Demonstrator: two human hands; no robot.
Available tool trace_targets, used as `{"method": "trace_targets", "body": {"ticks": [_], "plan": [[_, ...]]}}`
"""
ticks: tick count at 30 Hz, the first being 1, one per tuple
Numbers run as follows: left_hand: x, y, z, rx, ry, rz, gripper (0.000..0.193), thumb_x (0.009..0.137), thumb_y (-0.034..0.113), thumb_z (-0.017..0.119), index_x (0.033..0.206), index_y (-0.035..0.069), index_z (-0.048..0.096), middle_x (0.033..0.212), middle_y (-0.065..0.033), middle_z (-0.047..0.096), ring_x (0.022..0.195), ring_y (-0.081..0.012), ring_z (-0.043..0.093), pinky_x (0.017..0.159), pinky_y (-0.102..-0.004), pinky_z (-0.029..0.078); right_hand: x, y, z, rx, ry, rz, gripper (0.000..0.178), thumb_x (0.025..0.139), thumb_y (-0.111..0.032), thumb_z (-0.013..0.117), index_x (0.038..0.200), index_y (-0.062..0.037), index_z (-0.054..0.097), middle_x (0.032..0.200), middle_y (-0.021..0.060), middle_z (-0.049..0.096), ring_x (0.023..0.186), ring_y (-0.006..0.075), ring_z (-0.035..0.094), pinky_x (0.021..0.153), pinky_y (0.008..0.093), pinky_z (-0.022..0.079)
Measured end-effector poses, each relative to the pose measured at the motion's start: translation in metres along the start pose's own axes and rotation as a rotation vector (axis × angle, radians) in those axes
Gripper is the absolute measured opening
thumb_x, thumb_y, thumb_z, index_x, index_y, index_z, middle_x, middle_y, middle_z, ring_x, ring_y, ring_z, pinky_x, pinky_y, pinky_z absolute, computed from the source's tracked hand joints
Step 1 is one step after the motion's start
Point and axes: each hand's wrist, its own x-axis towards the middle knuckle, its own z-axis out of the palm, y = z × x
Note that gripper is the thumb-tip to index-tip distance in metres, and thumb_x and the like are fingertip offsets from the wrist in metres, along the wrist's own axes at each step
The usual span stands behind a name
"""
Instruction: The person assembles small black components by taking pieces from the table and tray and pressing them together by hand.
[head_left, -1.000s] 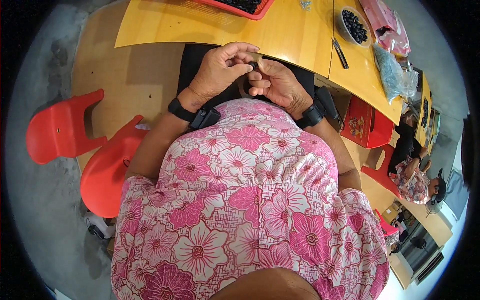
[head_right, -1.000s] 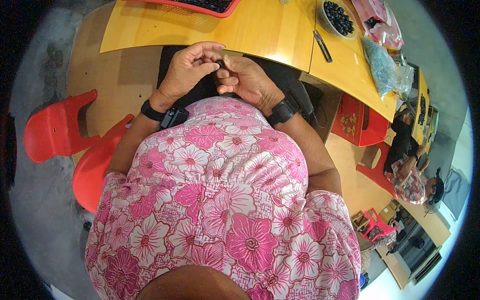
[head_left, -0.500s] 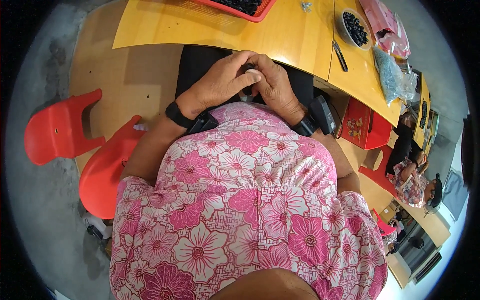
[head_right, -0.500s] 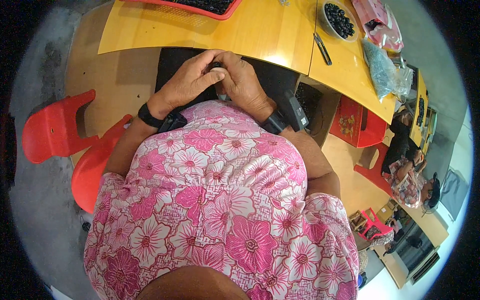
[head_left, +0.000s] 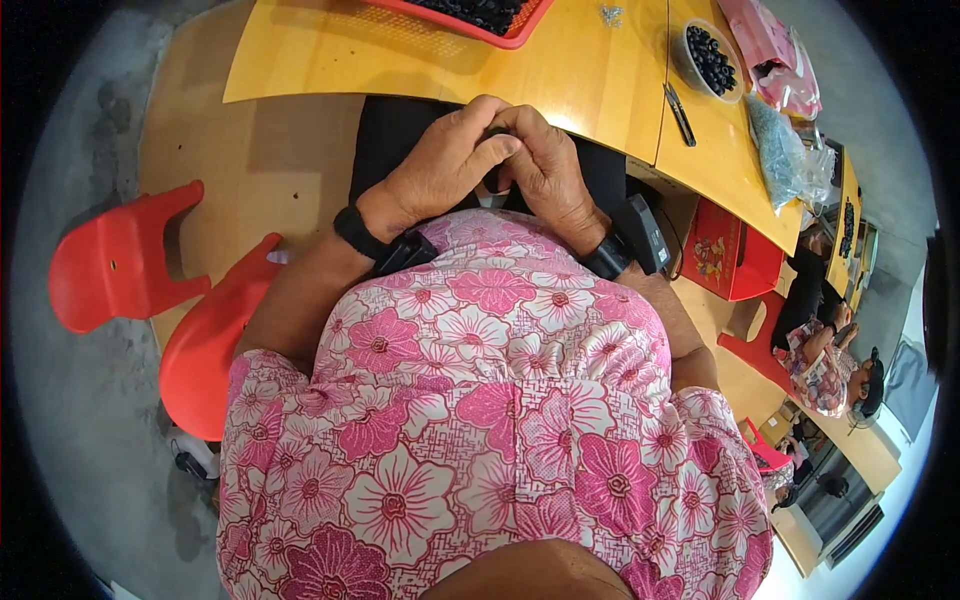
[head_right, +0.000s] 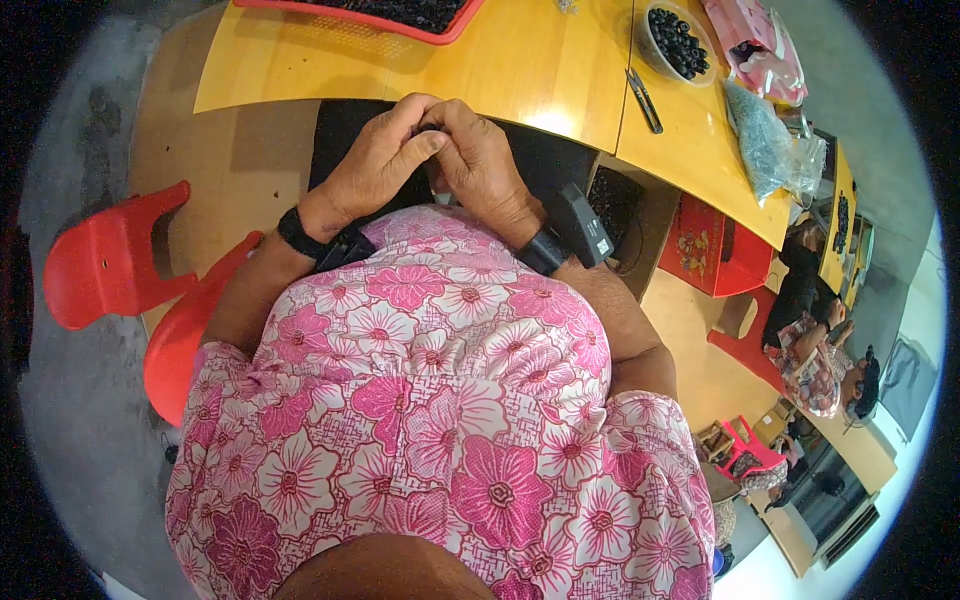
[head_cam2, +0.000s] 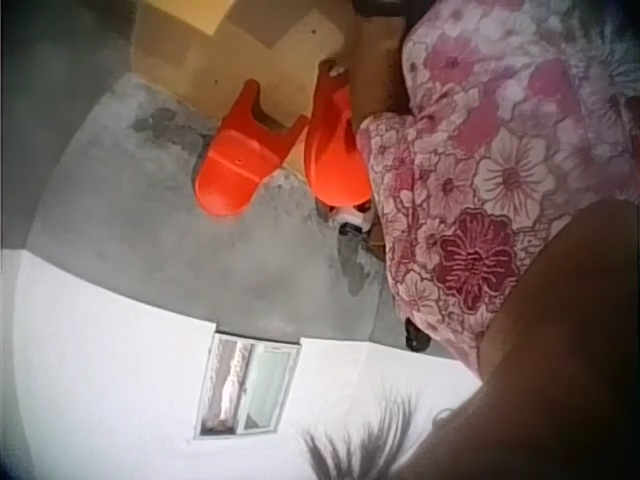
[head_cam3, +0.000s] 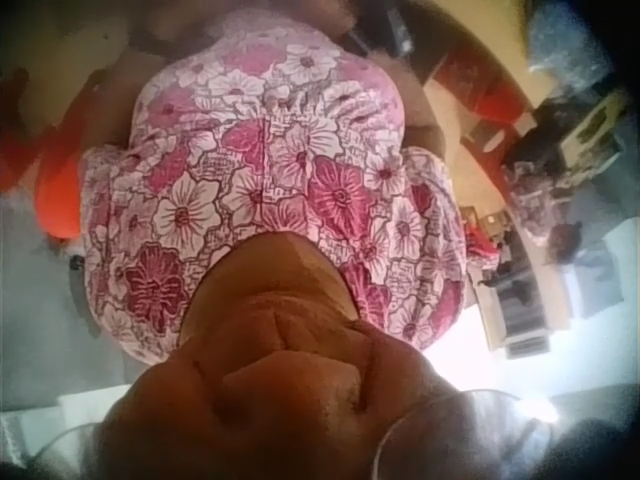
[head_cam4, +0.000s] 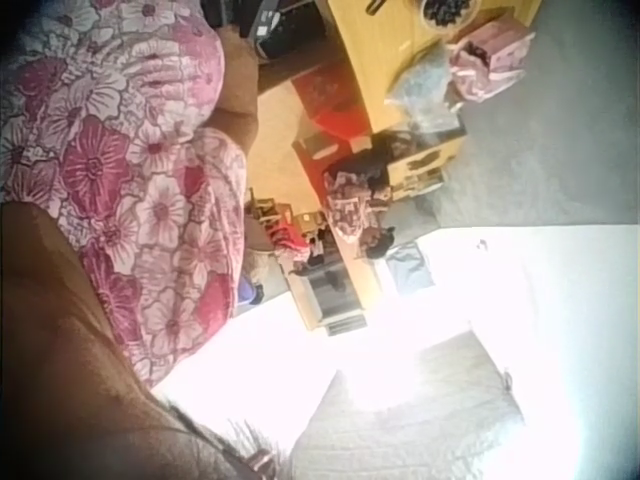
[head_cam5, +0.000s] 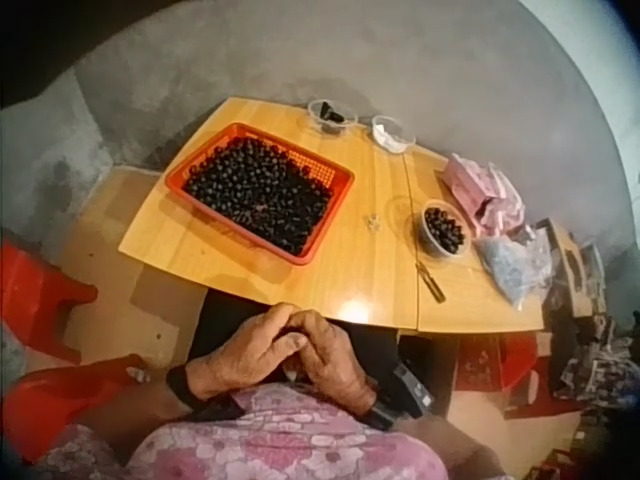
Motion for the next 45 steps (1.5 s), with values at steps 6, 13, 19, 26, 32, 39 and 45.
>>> {"method": "trace_targets", "body": {"ticks": [6, 13, 19, 26, 32, 39, 45], "plan": [[-0.005, 0.002, -0.004, -0.263, 0.07, -0.08, 0.038, 0.086, 0.008, 0.061, 0.122, 0.003, 0.051, 0.088, 0.0013, 0.054, 0.08, -0.0053, 0.051, 0.07, -0.02, 0.044, 0.005, 0.005, -0.008, 0.911, -0.076, 0.347, 0.035, 0.095, -0.037, 0.048, 0.1, -0.0022, 0.053, 0.073, 0.0013, 0.049, 0.052, 0.0091, 0.041, 0.051, 0.0274, 0.046], [0.006, -0.005, 0.002, -0.211, 0.239, -0.043, 0.022, 0.083, 0.007, 0.064, 0.104, 0.002, 0.063, 0.08, 0.0012, 0.058, 0.071, -0.0044, 0.052, 0.065, -0.0193, 0.044, 0.006, 0.013, -0.012, 1.223, -0.098, 0.51, 0.033, 0.094, -0.038, 0.049, 0.099, -0.0054, 0.051, 0.07, 0.0004, 0.046, 0.052, 0.0087, 0.037, 0.055, 0.0307, 0.046], [0.014, -0.018, 0.006, -0.404, 0.169, -0.094, 0.024, 0.087, 0.006, 0.059, 0.111, 0.0, 0.059, 0.087, 0.003, 0.055, 0.077, -0.0056, 0.049, 0.07, -0.0195, 0.043, 0.009, 0.014, -0.026, 1.198, 0.006, 0.45, 0.028, 0.095, -0.032, 0.049, 0.097, -0.0046, 0.051, 0.072, 0.0025, 0.049, 0.052, 0.01, 0.04, 0.057, 0.0308, 0.049], [-0.012, -0.033, -0.014, -0.314, 0.267, -0.221, 0.019, 0.086, 0.002, 0.058, 0.104, -0.001, 0.061, 0.075, 0.004, 0.05, 0.066, -0.0023, 0.044, 0.059, -0.0164, 0.037, 0.034, 0.0, -0.13, 0.377, 0.687, 0.044, 0.019, 0.091, -0.017, 0.054, 0.096, 0.0009, 0.055, 0.074, 0.0064, 0.057, 0.059, 0.0132, 0.056, 0.06, 0.0292, 0.054], [-0.007, -0.046, -0.017, -0.433, 0.308, -0.216, 0.018, 0.085, 0.002, 0.058, 0.103, -0.001, 0.061, 0.076, 0.0031, 0.052, 0.064, -0.003, 0.046, 0.057, -0.0169, 0.038, 0.049, 0.036, -0.243, -0.421, 0.859, 0.156, 0.025, 0.082, -0.013, 0.067, 0.1, 0.0027, 0.061, 0.077, 0.0067, 0.062, 0.058, 0.0123, 0.059, 0.053, 0.0238, 0.049], [-0.004, -0.046, -0.018, -0.502, 0.271, -0.166, 0.02, 0.086, 0.002, 0.056, 0.105, -0.001, 0.06, 0.077, 0.0021, 0.054, 0.063, -0.0036, 0.048, 0.058, -0.017, 0.04, 0.064, 0.018, -0.195, -0.099, 0.819, -0.1, 0.02, 0.083, 0.0, 0.061, 0.103, 0.0003, 0.061, 0.085, 0.0061, 0.063, 0.062, 0.0093, 0.058, 0.055, 0.0195, 0.046], [-0.008, -0.055, -0.025, -0.657, 0.288, -0.177, 0.02, 0.086, 0.001, 0.055, 0.105, -0.002, 0.06, 0.077, 0.0007, 0.055, 0.063, -0.0044, 0.049, 0.057, -0.018, 0.043, 0.111, -0.023, -0.088, -0.524, 0.434, -0.384, 0.018, 0.078, 0.003, 0.063, 0.094, -0.005, 0.066, 0.085, 0.0081, 0.064, 0.076, 0.0178, 0.061, 0.067, 0.026, 0.048]]}}
